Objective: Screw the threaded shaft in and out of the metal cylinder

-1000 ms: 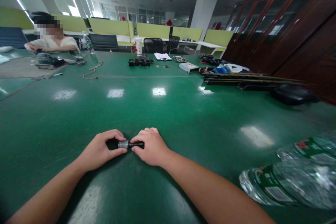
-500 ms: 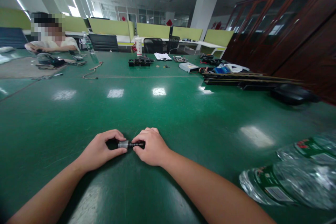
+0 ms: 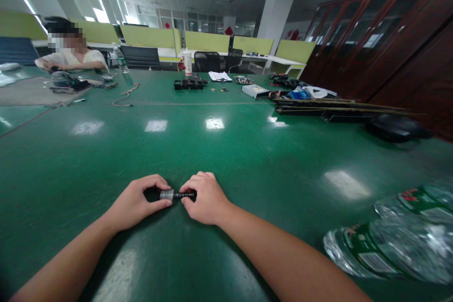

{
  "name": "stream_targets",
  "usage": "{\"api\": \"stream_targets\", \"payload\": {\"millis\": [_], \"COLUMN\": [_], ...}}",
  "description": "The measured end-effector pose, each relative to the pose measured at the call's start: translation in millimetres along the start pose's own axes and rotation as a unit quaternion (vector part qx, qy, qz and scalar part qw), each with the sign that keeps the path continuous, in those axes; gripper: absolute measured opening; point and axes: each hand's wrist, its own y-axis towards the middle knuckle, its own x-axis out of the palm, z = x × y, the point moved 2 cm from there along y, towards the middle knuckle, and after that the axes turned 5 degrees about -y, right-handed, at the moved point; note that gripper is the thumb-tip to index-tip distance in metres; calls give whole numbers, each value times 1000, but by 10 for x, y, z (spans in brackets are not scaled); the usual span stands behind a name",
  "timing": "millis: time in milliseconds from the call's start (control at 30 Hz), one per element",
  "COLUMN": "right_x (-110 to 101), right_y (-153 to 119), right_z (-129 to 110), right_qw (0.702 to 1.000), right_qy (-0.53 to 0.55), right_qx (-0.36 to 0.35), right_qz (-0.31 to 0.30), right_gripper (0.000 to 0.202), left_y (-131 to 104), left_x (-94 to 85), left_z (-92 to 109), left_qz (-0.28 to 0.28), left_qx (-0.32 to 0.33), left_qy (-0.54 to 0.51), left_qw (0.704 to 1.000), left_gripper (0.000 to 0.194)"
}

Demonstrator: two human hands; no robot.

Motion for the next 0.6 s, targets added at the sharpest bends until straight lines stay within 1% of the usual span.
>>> {"api": "stream_targets", "payload": {"millis": [467, 600], "right_x": [9, 10], "right_y": [-9, -1], "right_z": [9, 27], "right_qw": [1000, 1000], "right_qy": [-7, -9], "right_qx": [6, 18], "right_qz": [7, 7], "right_gripper": [12, 12], "left_y": [14, 12], "left_x": [0, 0], "left_z": [-3, -8], "left_qz": [7, 11], "left_qx": [0, 1], "left_qy": [1, 4], "left_qw": [1000, 1000], "left_gripper": [15, 15]}}
